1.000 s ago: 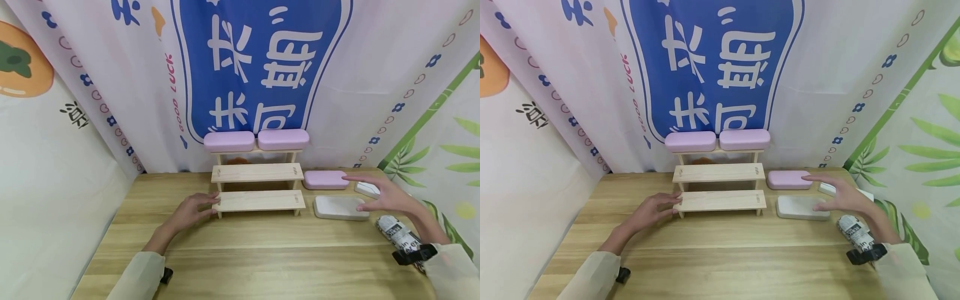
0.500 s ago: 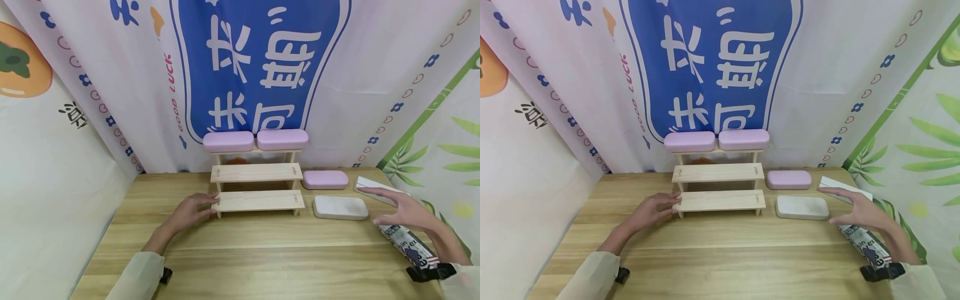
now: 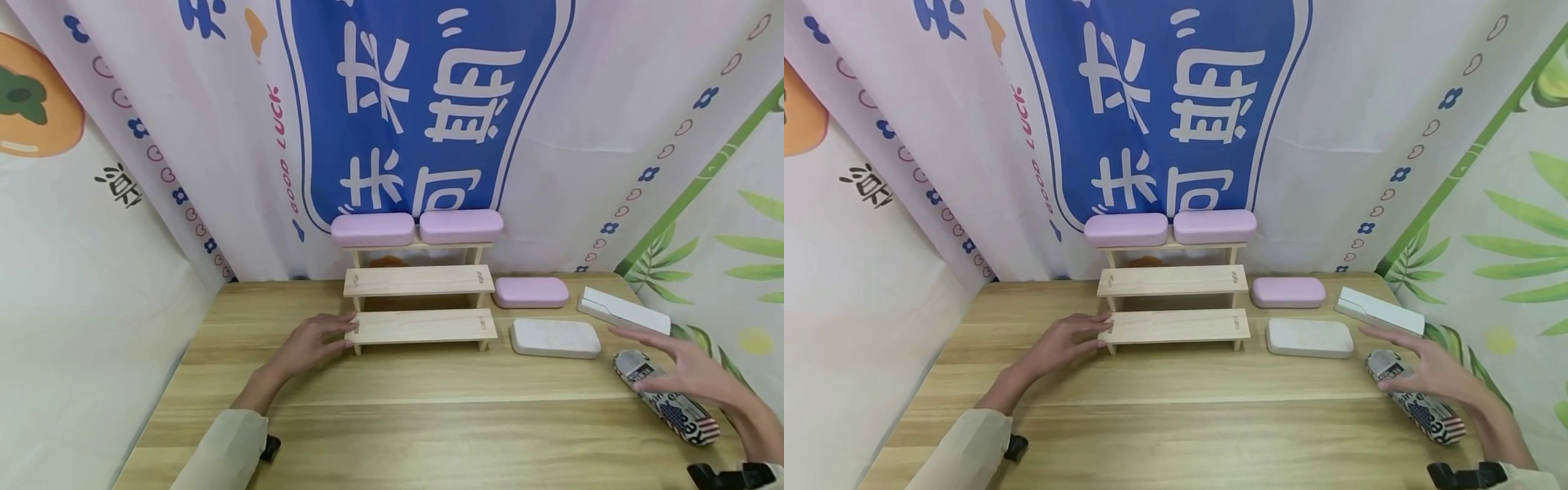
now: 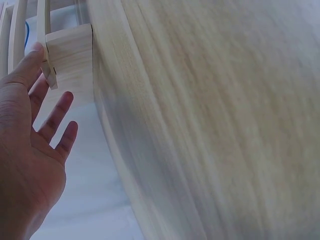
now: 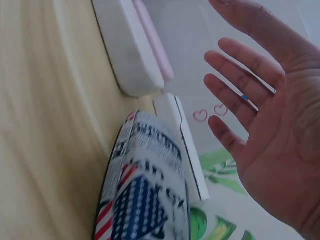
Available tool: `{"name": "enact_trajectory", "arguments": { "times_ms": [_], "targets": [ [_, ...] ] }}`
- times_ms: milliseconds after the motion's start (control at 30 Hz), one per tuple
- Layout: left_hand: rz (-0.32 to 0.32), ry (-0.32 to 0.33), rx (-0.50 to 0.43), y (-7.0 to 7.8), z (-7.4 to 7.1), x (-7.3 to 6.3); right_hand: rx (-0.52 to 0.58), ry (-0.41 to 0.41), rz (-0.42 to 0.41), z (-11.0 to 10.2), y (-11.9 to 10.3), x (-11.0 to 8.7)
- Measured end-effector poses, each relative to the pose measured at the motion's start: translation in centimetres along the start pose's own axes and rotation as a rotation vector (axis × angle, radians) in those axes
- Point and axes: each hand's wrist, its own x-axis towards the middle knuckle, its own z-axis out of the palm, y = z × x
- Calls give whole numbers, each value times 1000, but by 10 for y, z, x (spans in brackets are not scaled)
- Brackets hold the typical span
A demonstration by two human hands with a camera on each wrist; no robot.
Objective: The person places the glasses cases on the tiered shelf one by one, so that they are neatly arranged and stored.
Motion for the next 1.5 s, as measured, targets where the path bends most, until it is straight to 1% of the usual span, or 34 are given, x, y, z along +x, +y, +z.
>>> {"name": "enact_trajectory", "arguments": {
  "times_ms": [200,300,567,700,1033,1167,1333,1500],
  "targets": [
    [-1,0,0,-1,-1,0,25,-3,38,6,10,-13],
    [-5,-5,-2,-2,-1,0,17,-11,50,8,15,-21],
    [-10,-6,-2,-1,0,0,7,18,78,15,30,-42],
    [-8,-4,3,-3,0,1,3,35,74,18,37,-50],
    [-18,-2,-4,-3,1,1,-10,71,70,28,42,-62],
    [-28,-2,-5,-2,1,1,-11,91,50,32,44,-64],
    [-24,-4,1,-2,1,1,2,110,32,35,47,-66],
    [-24,-3,-2,-2,1,1,-23,119,48,34,49,-66]
  ]
}}
